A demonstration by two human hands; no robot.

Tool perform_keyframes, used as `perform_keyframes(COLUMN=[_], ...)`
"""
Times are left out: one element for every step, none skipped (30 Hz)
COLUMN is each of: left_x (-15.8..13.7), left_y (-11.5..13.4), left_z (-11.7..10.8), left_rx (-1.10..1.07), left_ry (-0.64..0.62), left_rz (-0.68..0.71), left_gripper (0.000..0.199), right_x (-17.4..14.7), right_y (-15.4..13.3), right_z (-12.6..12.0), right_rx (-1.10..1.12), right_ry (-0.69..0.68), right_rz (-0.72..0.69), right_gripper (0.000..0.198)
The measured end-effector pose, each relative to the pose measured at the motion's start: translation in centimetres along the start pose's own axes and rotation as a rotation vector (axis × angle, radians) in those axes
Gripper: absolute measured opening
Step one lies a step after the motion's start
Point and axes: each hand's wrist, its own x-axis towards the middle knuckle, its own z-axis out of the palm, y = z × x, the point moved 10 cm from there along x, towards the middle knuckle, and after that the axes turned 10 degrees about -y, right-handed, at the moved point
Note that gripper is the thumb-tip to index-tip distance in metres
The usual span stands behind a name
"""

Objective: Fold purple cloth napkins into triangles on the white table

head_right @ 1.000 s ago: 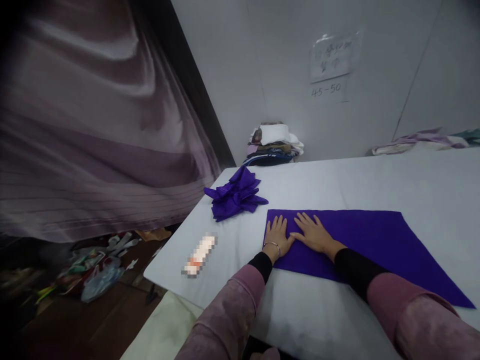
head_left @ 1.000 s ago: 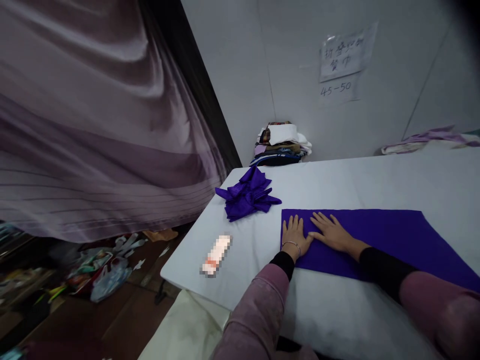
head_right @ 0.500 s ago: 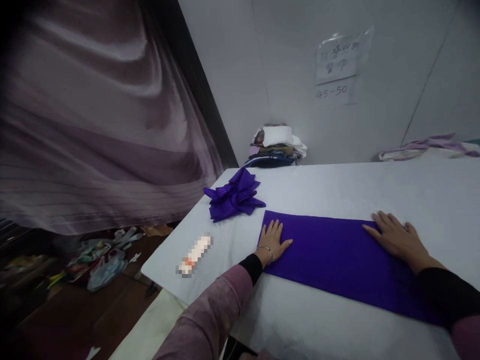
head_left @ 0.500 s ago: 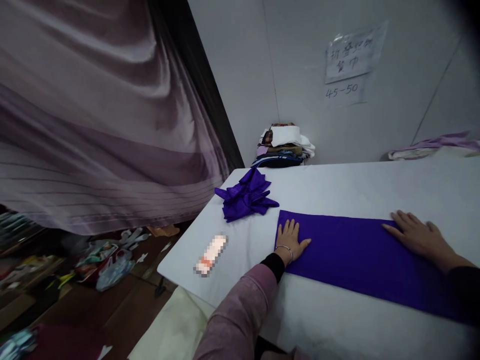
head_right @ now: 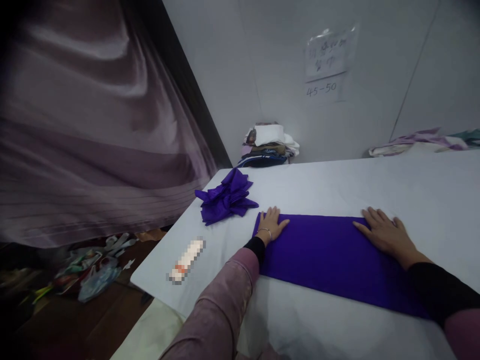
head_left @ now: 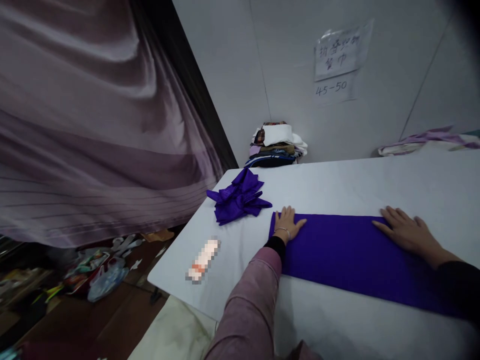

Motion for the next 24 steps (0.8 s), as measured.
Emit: perform_keyframes(left_x=[-0.2,-0.5,-0.7,-0.9,-1.2,-1.5,-1.8,-2.3,-2.9,-3.5,-4.3,-5.2,-6.1,-7.0,-7.7,-8.3,-8.6,-8.8,-8.9,-8.8,-8.7,-8.6,-8.5,-8.4], left_y=[-1.8,-3.6,-5.0,-6.1,-6.9,-7.4,-7.5,-7.3,-6.6,-5.5,-4.1,-2.7,-1.4,-0.5,0.0,0.2,0.1,-0.1,-0.2,-0.2,-0.3,-0.2,-0.2,-0.2], left_z=[-0.3,-0.6,-0.9,-1.2,-1.4,-1.5,-1.6,-1.5,-1.4,-1.3,-1.0,-0.6,0.0,0.6,1.2,1.7,2.0,2.1,2.1,2.1,2.0,1.9,1.9,1.9], left_rx=[-0.002,-0.003,-0.004,-0.005,-0.008,-0.016,-0.026,-0.034,-0.035,-0.027,-0.009,0.016,0.042,0.063,0.079,0.090,0.097,0.100,0.101,0.101,0.101,0.102,0.104,0.107], left_ry=[0.004,0.004,0.001,-0.004,-0.012,-0.019,-0.021,-0.017,-0.006,0.010,0.028,0.041,0.045,0.038,0.026,0.016,0.011,0.010,0.014,0.020,0.022,0.021,0.017,0.015], left_rz=[-0.043,-0.086,-0.123,-0.155,-0.185,-0.214,-0.238,-0.250,-0.240,-0.204,-0.141,-0.065,0.004,0.051,0.076,0.079,0.070,0.060,0.054,0.052,0.052,0.052,0.053,0.052], left_gripper=[0.084,0.084,0.083,0.082,0.081,0.080,0.080,0.080,0.081,0.082,0.082,0.082,0.082,0.081,0.081,0.080,0.080,0.080,0.080,0.080,0.080,0.080,0.081,0.081], right_x=[0.1,0.2,0.2,0.2,0.2,0.2,0.2,0.1,0.1,0.2,0.2,0.3,0.5,0.6,0.6,0.5,0.3,-0.2,-0.9,-1.7,-2.8,-4.0,-5.3,-6.6], right_y=[0.1,0.1,0.2,0.2,0.2,0.1,0.0,-0.1,-0.1,-0.2,-0.2,-0.2,-0.1,-0.1,-0.2,-0.4,-1.0,-2.2,-4.0,-6.8,-10.3,-14.0,-17.7,-21.0], right_z=[0.2,0.4,0.6,0.6,0.6,0.6,0.6,0.6,0.6,0.5,0.4,0.3,0.1,-0.1,-0.4,-0.7,-1.1,-1.6,-2.0,-2.2,-2.0,-1.3,-0.4,0.5], right_rx=[-0.019,-0.045,-0.068,-0.081,-0.089,-0.095,-0.096,-0.095,-0.090,-0.085,-0.077,-0.069,-0.060,-0.048,-0.034,-0.019,-0.009,-0.003,-0.002,-0.010,-0.002,0.013,0.028,0.048], right_ry=[-0.021,-0.049,-0.075,-0.088,-0.096,-0.102,-0.103,-0.101,-0.099,-0.095,-0.090,-0.088,-0.094,-0.110,-0.128,-0.139,-0.137,-0.120,-0.087,-0.055,-0.039,-0.043,-0.060,-0.073], right_rz=[0.006,0.016,0.028,0.039,0.048,0.052,0.054,0.054,0.053,0.052,0.049,0.045,0.041,0.039,0.045,0.062,0.080,0.089,0.085,0.035,-0.042,-0.122,-0.207,-0.291], right_gripper=[0.072,0.073,0.074,0.075,0.075,0.075,0.075,0.074,0.073,0.072,0.071,0.070,0.069,0.069,0.068,0.068,0.069,0.071,0.072,0.074,0.074,0.074,0.075,0.076])
